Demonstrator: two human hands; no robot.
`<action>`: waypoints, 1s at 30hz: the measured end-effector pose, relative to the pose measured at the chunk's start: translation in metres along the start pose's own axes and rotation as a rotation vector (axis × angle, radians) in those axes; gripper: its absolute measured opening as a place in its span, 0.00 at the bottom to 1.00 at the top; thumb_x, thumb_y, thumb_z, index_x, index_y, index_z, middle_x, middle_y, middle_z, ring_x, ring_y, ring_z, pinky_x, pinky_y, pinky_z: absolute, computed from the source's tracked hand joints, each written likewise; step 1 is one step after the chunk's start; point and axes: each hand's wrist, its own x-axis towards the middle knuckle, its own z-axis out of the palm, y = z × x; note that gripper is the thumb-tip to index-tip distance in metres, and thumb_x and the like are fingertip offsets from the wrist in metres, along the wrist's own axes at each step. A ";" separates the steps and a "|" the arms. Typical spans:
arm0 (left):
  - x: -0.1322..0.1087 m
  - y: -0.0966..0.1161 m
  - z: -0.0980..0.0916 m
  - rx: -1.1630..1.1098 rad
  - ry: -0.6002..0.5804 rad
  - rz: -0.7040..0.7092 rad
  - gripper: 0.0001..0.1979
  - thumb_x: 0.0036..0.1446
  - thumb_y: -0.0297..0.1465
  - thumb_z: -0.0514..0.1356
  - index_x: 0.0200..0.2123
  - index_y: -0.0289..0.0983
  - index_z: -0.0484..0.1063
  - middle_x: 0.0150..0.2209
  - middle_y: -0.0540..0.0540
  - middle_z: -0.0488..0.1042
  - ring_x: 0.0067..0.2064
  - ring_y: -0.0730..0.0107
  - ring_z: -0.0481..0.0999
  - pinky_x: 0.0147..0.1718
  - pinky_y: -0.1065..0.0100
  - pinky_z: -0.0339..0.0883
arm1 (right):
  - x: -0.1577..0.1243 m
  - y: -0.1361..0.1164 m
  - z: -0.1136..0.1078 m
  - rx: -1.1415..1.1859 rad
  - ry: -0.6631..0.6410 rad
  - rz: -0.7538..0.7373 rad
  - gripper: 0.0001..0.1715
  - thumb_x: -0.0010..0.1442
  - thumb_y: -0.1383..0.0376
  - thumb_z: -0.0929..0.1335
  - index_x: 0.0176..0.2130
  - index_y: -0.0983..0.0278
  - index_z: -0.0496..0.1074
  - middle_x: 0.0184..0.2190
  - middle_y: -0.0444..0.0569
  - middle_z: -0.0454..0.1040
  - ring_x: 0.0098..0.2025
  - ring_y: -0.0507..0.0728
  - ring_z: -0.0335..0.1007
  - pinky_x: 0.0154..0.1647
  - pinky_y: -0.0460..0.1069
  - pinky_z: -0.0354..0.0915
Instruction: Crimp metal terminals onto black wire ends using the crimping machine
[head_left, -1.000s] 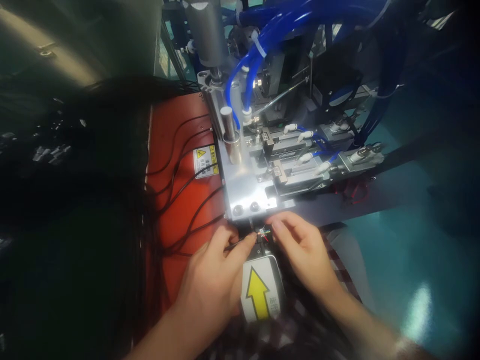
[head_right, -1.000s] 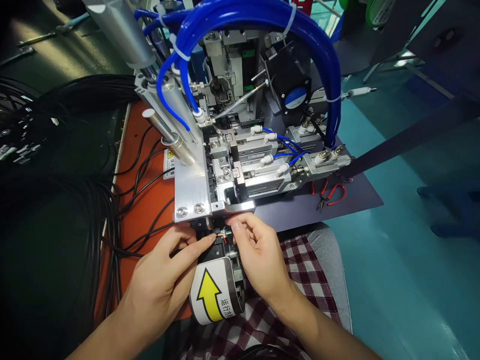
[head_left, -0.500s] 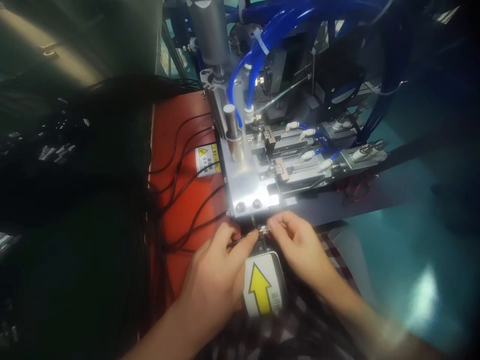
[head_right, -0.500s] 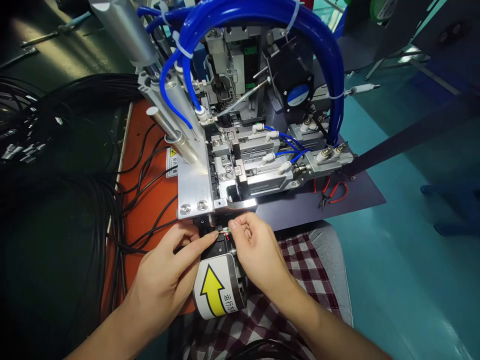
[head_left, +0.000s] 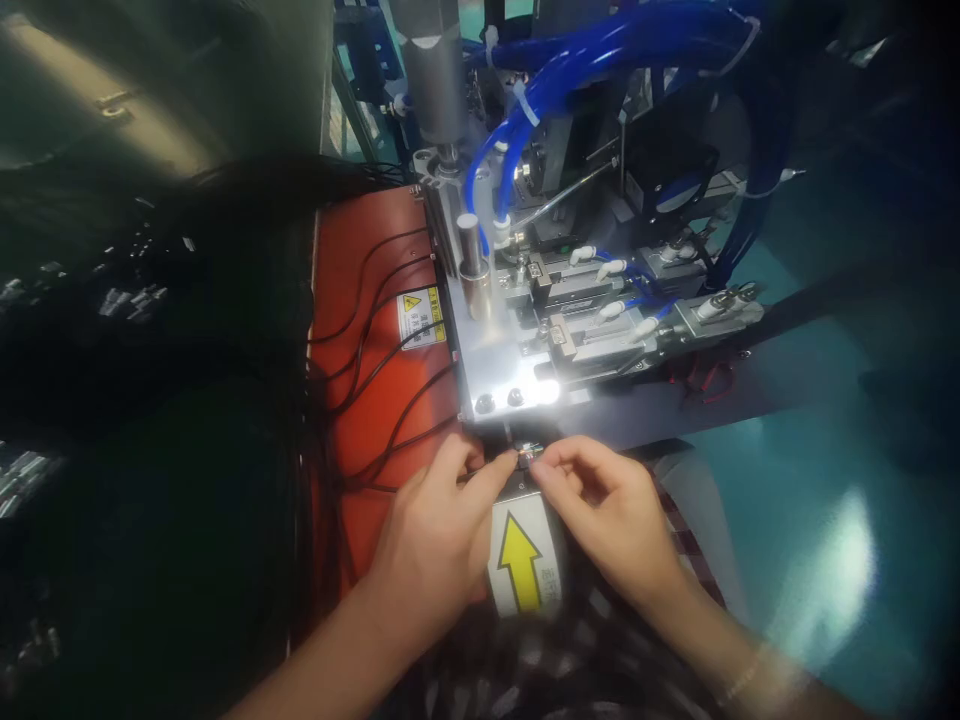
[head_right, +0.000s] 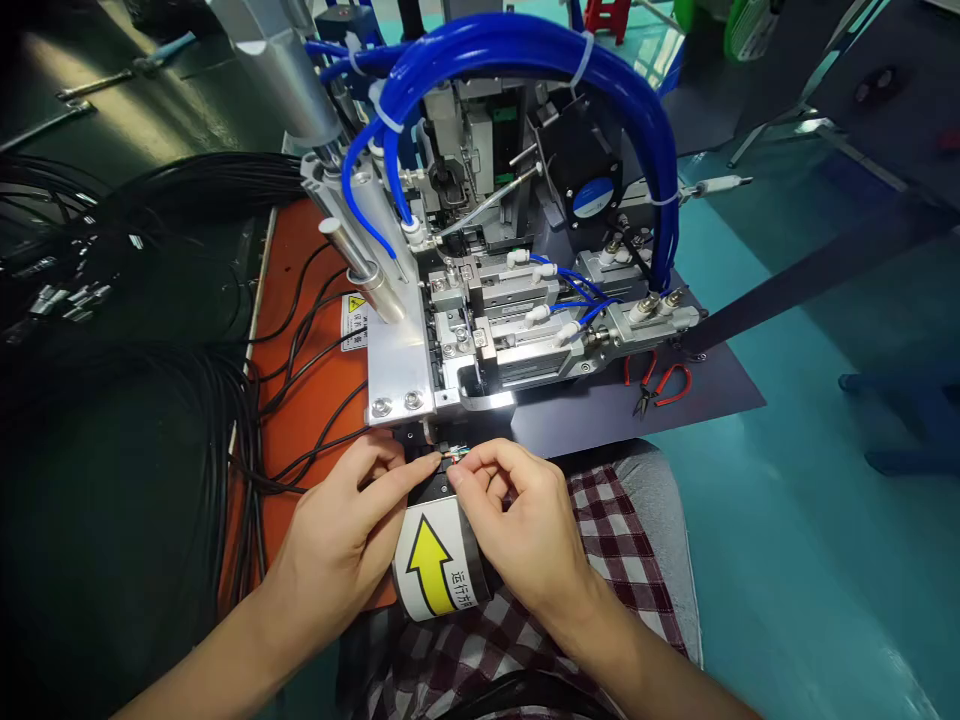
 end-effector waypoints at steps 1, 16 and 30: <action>0.000 0.000 0.000 -0.001 0.001 0.000 0.17 0.58 0.20 0.51 0.47 0.33 0.75 0.36 0.43 0.67 0.32 0.71 0.70 0.27 0.72 0.69 | 0.001 0.000 0.000 -0.027 0.014 -0.025 0.08 0.60 0.63 0.67 0.30 0.64 0.71 0.22 0.42 0.67 0.22 0.50 0.62 0.24 0.45 0.60; 0.000 -0.001 0.001 -0.015 0.014 0.023 0.17 0.58 0.19 0.52 0.46 0.30 0.76 0.35 0.41 0.67 0.31 0.70 0.71 0.27 0.70 0.69 | 0.014 0.014 0.000 -0.071 -0.037 -0.094 0.08 0.63 0.63 0.62 0.32 0.62 0.64 0.26 0.44 0.66 0.27 0.52 0.63 0.28 0.48 0.60; 0.002 0.000 -0.002 -0.002 -0.010 0.026 0.16 0.60 0.21 0.52 0.46 0.31 0.76 0.35 0.41 0.68 0.32 0.69 0.72 0.29 0.70 0.71 | 0.021 0.017 0.009 0.114 -0.074 -0.020 0.17 0.66 0.58 0.61 0.27 0.61 0.60 0.24 0.40 0.59 0.28 0.51 0.57 0.29 0.47 0.56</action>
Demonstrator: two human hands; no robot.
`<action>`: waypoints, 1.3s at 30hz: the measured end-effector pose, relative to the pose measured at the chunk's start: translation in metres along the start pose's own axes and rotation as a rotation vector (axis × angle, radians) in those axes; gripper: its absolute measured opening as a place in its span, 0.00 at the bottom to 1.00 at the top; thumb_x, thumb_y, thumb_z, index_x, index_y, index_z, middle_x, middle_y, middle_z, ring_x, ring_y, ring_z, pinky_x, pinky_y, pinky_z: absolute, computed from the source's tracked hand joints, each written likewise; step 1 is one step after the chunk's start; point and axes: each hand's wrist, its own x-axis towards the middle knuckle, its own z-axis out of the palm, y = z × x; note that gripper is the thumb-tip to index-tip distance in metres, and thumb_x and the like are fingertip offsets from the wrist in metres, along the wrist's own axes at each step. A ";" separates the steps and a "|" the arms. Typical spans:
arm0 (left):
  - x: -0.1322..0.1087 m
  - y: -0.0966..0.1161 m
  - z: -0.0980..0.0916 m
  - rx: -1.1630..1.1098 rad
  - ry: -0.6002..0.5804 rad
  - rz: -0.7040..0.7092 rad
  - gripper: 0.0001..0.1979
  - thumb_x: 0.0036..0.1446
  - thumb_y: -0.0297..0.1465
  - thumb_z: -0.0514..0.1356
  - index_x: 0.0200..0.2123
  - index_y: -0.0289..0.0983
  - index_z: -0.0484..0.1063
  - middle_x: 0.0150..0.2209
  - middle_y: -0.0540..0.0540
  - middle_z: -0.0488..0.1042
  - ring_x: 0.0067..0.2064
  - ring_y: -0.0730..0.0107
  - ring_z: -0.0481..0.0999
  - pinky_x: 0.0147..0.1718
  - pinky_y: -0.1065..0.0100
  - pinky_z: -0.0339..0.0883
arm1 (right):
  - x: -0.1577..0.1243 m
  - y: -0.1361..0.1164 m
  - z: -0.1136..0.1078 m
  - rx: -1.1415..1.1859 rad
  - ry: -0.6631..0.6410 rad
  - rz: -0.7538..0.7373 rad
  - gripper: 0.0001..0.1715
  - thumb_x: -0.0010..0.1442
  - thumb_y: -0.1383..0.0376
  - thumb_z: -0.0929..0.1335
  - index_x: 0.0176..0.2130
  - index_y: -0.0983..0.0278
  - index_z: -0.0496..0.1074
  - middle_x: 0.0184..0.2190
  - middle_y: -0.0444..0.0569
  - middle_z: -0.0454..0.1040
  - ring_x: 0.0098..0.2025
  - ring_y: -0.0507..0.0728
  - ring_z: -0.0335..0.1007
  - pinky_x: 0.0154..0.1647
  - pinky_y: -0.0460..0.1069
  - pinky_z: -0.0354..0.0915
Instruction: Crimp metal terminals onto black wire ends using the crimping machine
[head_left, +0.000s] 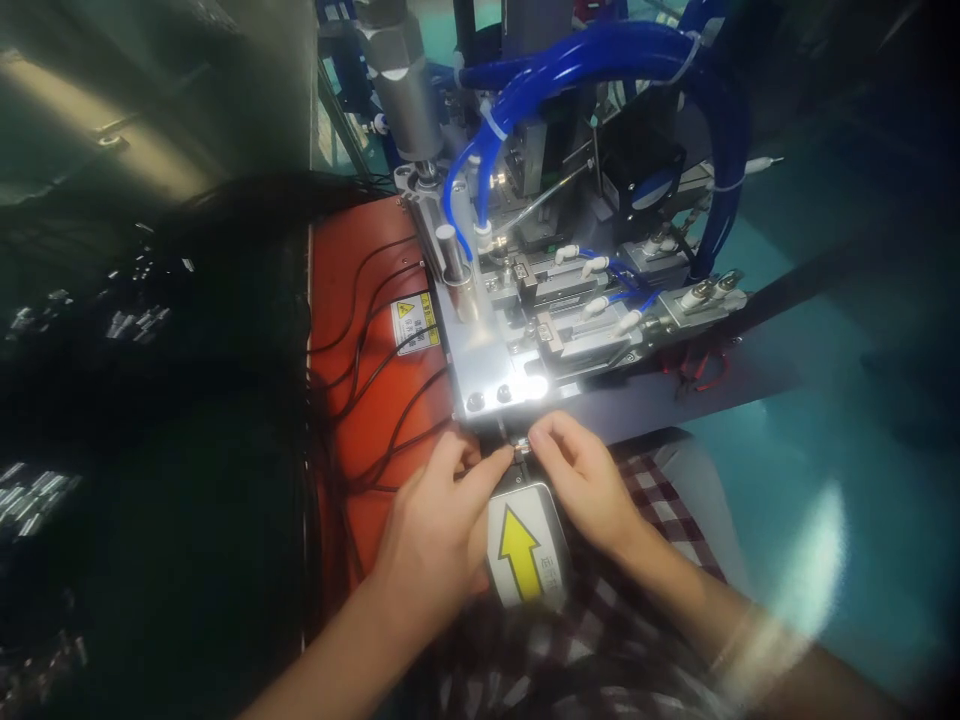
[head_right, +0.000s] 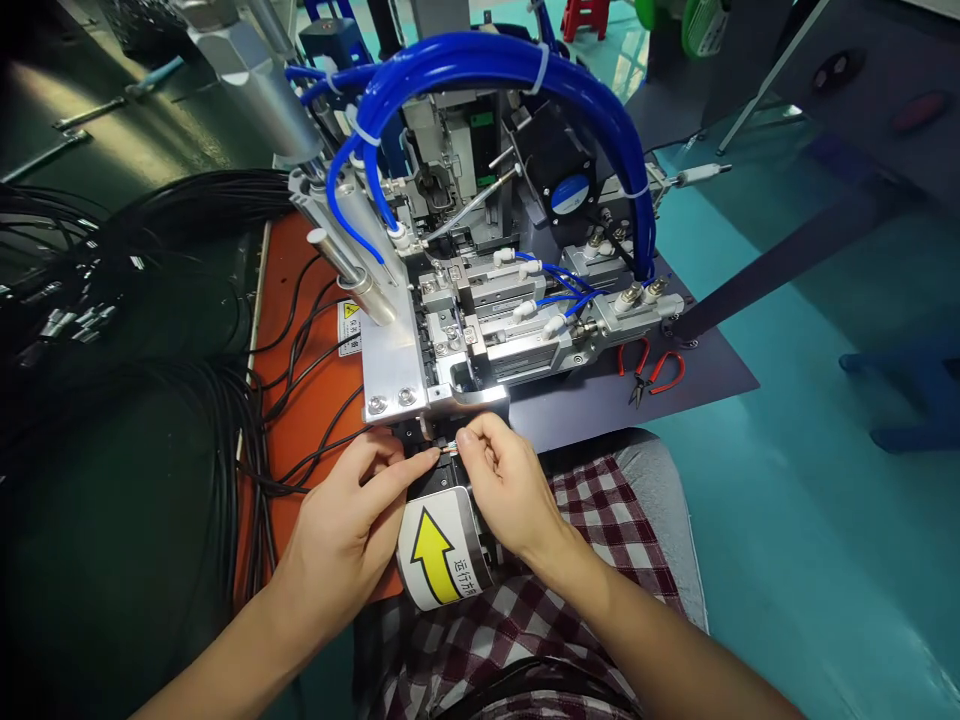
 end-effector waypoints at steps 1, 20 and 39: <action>0.000 0.000 -0.001 0.001 -0.014 -0.004 0.16 0.60 0.21 0.52 0.47 0.31 0.76 0.35 0.42 0.68 0.32 0.70 0.72 0.29 0.71 0.71 | 0.000 0.000 0.000 0.014 0.001 -0.019 0.15 0.66 0.59 0.61 0.28 0.62 0.61 0.24 0.41 0.59 0.28 0.51 0.57 0.29 0.47 0.56; 0.004 -0.002 -0.006 0.100 -0.017 0.052 0.17 0.59 0.19 0.49 0.43 0.34 0.75 0.35 0.43 0.71 0.36 0.67 0.74 0.32 0.69 0.71 | 0.003 0.000 -0.005 -0.127 0.031 -0.165 0.13 0.65 0.62 0.61 0.28 0.61 0.61 0.23 0.42 0.62 0.25 0.52 0.59 0.27 0.47 0.57; 0.007 -0.004 -0.008 -0.036 0.006 0.054 0.15 0.59 0.20 0.50 0.41 0.35 0.75 0.37 0.43 0.73 0.38 0.68 0.75 0.34 0.70 0.72 | 0.001 0.000 0.000 -0.090 0.006 -0.135 0.15 0.67 0.61 0.59 0.28 0.60 0.58 0.24 0.40 0.59 0.26 0.52 0.56 0.29 0.48 0.55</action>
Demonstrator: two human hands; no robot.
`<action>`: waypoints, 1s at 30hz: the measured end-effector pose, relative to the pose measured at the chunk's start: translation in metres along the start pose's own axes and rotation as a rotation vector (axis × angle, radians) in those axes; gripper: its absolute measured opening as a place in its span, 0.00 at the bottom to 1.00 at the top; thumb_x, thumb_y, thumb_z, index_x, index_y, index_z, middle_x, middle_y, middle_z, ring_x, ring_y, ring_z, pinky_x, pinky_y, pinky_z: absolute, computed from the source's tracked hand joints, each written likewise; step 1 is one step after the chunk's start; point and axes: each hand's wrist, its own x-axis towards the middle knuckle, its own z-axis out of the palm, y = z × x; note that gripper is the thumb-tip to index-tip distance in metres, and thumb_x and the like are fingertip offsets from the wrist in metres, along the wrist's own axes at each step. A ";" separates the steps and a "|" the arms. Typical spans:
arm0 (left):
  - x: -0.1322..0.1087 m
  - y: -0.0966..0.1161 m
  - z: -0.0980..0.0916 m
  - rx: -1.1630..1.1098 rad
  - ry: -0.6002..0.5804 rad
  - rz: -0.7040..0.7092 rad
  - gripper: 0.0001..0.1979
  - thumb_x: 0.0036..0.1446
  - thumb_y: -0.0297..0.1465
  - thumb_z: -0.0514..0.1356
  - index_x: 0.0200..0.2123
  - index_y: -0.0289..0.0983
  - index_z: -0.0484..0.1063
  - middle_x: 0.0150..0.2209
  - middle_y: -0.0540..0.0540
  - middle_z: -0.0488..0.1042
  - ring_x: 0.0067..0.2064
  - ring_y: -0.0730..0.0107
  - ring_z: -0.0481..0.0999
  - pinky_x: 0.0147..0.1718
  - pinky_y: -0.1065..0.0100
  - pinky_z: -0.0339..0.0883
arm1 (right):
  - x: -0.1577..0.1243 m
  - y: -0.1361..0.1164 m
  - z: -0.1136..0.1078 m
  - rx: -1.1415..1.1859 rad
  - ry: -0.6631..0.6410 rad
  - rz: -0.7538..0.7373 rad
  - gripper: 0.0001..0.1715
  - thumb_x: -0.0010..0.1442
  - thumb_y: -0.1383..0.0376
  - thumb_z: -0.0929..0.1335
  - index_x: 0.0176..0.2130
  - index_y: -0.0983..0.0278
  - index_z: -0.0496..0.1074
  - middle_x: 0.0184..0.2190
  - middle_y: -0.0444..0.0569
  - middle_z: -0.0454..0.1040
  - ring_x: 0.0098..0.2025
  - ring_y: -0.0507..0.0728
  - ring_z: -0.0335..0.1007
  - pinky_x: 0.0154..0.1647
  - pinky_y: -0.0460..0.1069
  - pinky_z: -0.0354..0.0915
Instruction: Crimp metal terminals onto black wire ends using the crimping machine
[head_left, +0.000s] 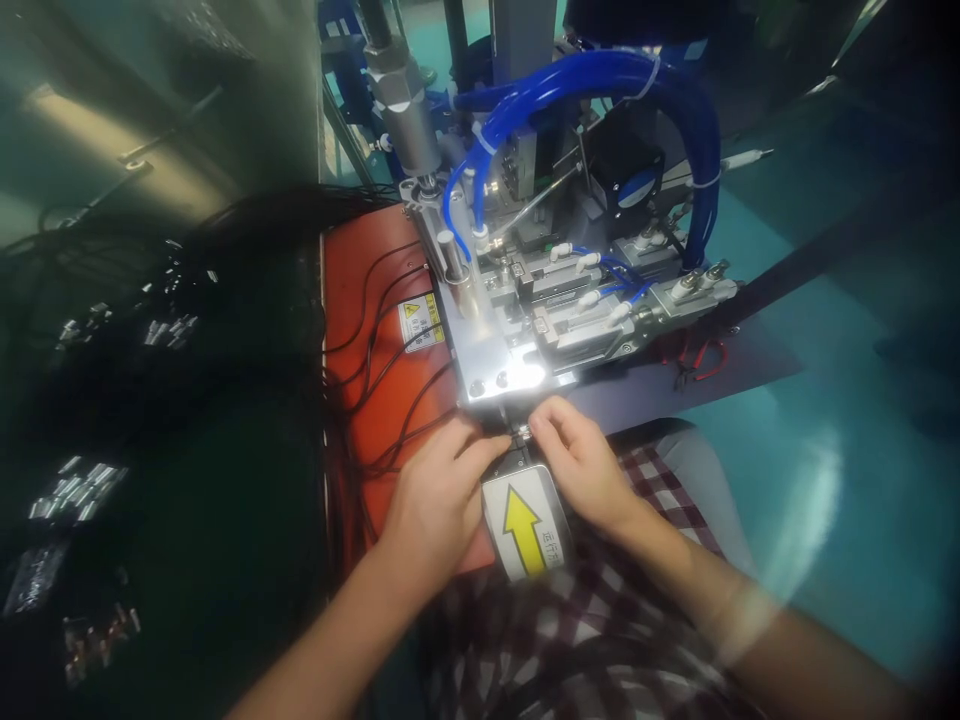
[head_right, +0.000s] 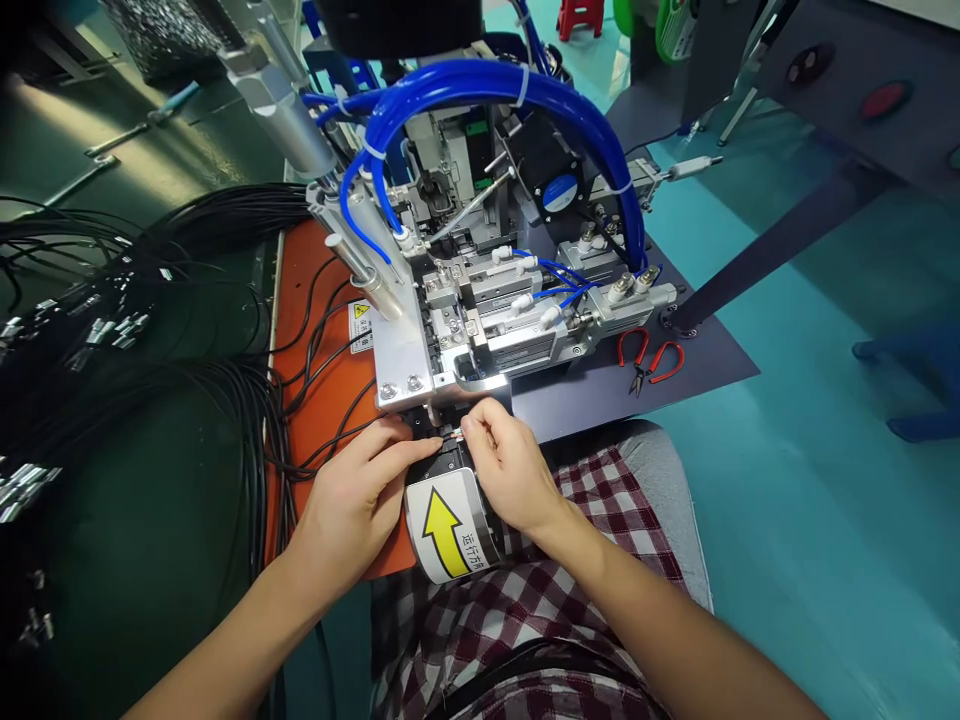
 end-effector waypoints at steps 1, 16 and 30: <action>0.000 0.000 0.000 -0.006 0.001 -0.001 0.15 0.59 0.20 0.50 0.41 0.36 0.75 0.37 0.44 0.73 0.38 0.68 0.75 0.34 0.70 0.72 | 0.000 0.000 -0.001 -0.035 -0.003 -0.027 0.14 0.67 0.62 0.59 0.28 0.60 0.58 0.24 0.40 0.59 0.26 0.52 0.56 0.29 0.48 0.55; 0.000 0.004 -0.005 0.065 -0.074 -0.087 0.16 0.59 0.21 0.51 0.41 0.37 0.77 0.39 0.43 0.73 0.40 0.66 0.75 0.37 0.67 0.72 | 0.001 0.005 0.002 0.064 0.008 -0.032 0.14 0.65 0.60 0.59 0.28 0.60 0.58 0.24 0.41 0.59 0.29 0.53 0.58 0.30 0.48 0.57; -0.001 0.007 0.000 0.216 -0.059 -0.047 0.16 0.60 0.21 0.51 0.42 0.38 0.76 0.36 0.45 0.73 0.37 0.68 0.74 0.31 0.71 0.69 | 0.001 0.008 0.004 0.101 0.024 -0.031 0.16 0.65 0.58 0.60 0.27 0.60 0.57 0.22 0.39 0.57 0.25 0.52 0.56 0.27 0.47 0.57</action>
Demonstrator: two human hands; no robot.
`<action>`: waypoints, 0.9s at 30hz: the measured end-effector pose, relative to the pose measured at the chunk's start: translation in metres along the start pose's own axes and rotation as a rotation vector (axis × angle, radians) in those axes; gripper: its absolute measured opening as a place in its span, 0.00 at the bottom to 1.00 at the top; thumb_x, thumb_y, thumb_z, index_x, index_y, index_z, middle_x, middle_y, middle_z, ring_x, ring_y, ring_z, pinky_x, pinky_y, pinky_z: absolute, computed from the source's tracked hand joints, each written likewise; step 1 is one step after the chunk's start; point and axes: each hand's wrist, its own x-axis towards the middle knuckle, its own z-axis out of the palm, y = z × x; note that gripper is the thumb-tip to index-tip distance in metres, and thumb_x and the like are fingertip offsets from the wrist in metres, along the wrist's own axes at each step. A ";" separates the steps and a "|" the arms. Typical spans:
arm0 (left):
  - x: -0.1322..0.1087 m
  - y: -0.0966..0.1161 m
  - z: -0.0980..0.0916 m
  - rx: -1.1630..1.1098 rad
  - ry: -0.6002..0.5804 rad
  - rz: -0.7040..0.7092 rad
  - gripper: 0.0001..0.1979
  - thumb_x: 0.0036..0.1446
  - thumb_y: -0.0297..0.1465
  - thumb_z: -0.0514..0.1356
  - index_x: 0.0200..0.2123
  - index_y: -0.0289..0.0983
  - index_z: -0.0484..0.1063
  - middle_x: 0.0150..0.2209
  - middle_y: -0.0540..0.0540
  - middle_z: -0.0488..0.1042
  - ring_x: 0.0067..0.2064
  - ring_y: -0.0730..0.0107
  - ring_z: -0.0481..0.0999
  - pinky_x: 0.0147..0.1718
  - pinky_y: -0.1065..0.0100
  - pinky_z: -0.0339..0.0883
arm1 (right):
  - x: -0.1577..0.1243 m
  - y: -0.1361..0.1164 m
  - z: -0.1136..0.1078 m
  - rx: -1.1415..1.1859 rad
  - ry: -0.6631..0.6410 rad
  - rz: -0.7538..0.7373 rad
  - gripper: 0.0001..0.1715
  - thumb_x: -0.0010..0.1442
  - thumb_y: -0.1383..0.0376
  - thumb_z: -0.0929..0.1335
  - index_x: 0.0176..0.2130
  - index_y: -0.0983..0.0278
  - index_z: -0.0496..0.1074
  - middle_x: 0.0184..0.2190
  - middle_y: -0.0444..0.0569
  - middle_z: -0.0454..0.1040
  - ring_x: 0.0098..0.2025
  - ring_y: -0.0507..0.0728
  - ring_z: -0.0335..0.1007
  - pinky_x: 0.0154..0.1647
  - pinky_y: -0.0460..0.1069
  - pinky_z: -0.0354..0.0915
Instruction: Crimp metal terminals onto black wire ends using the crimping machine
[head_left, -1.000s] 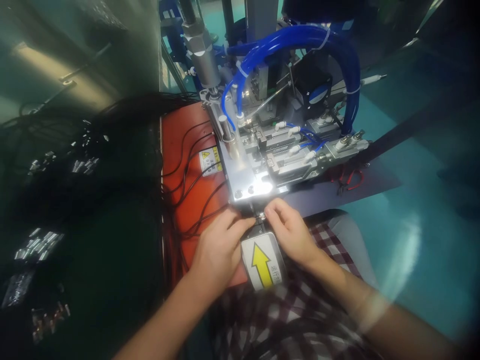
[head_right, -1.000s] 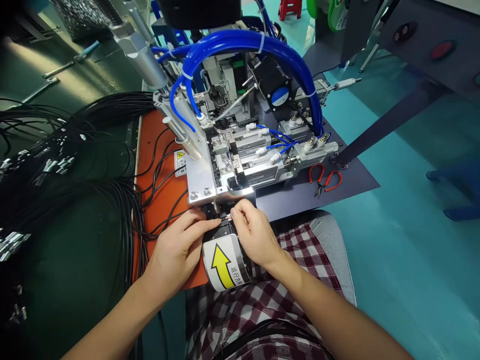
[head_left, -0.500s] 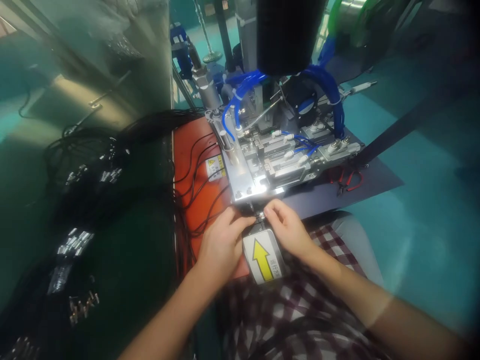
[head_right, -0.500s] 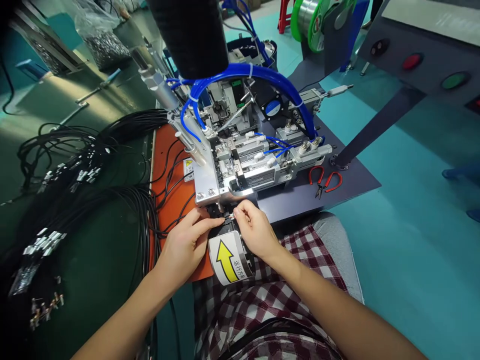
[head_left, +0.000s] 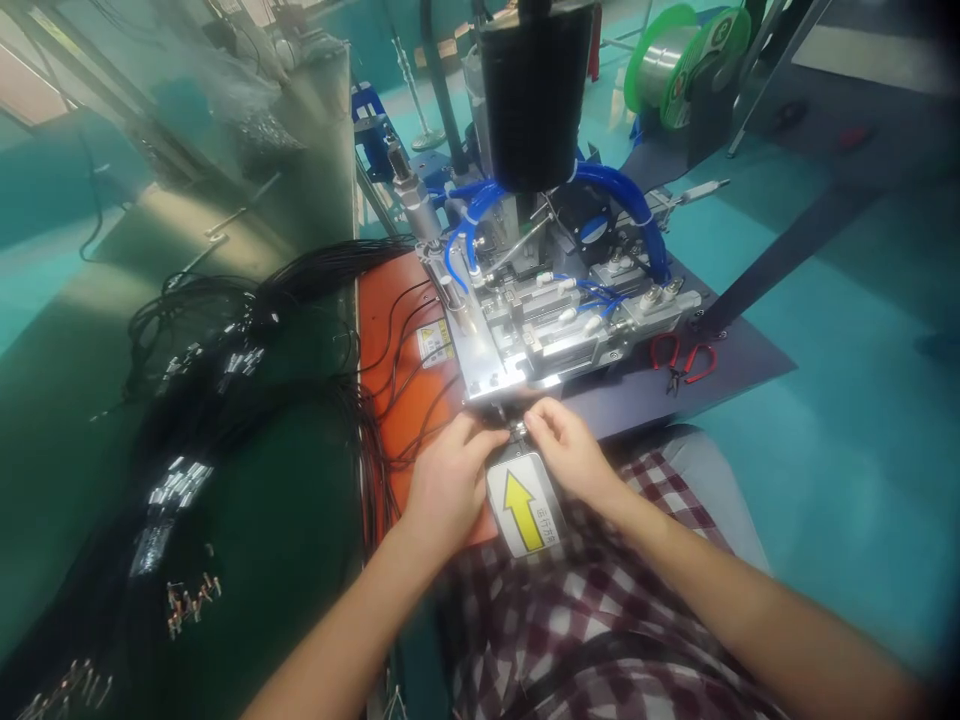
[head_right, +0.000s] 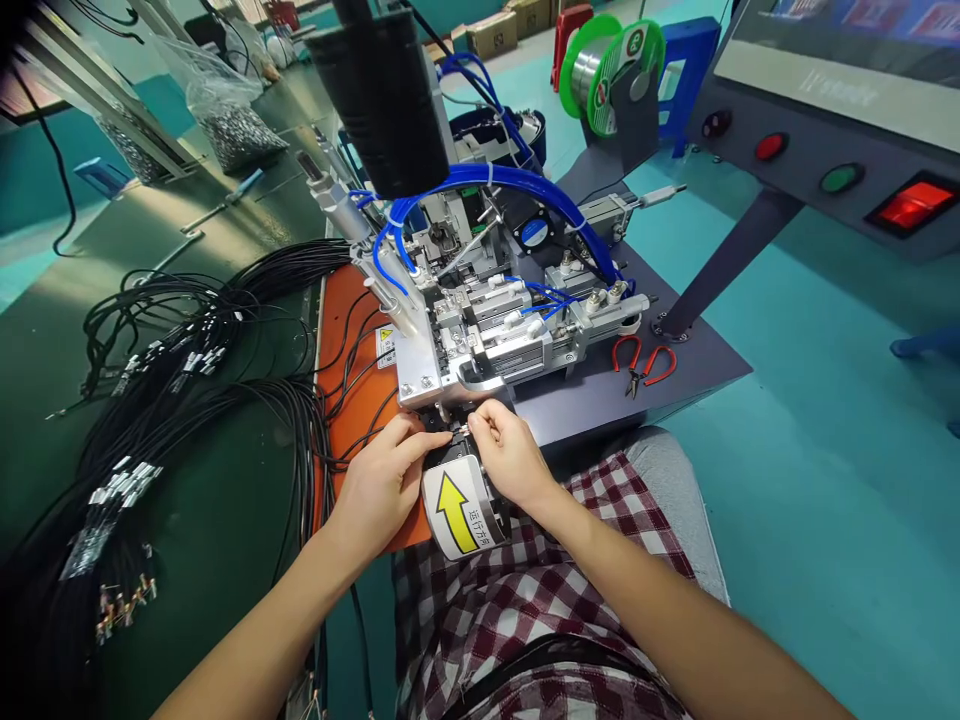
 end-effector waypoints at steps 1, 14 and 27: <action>0.000 0.000 0.000 -0.003 0.001 0.003 0.16 0.60 0.21 0.51 0.42 0.37 0.76 0.36 0.45 0.73 0.36 0.68 0.74 0.31 0.70 0.69 | 0.000 0.001 0.001 0.006 -0.002 0.001 0.16 0.65 0.57 0.60 0.26 0.60 0.57 0.22 0.39 0.57 0.25 0.52 0.56 0.27 0.47 0.57; -0.001 -0.006 0.003 -0.133 0.061 0.054 0.16 0.61 0.21 0.50 0.42 0.36 0.77 0.37 0.43 0.72 0.38 0.67 0.75 0.35 0.68 0.71 | 0.000 -0.006 -0.005 -0.017 0.001 -0.012 0.14 0.64 0.60 0.61 0.27 0.60 0.59 0.23 0.40 0.59 0.27 0.52 0.56 0.31 0.48 0.55; -0.011 -0.038 -0.024 -0.266 -0.185 -0.134 0.05 0.62 0.28 0.54 0.39 0.38 0.69 0.38 0.47 0.73 0.40 0.67 0.73 0.40 0.66 0.68 | 0.000 -0.002 -0.001 0.123 -0.009 0.071 0.15 0.63 0.58 0.62 0.26 0.60 0.57 0.22 0.39 0.55 0.25 0.51 0.52 0.26 0.47 0.53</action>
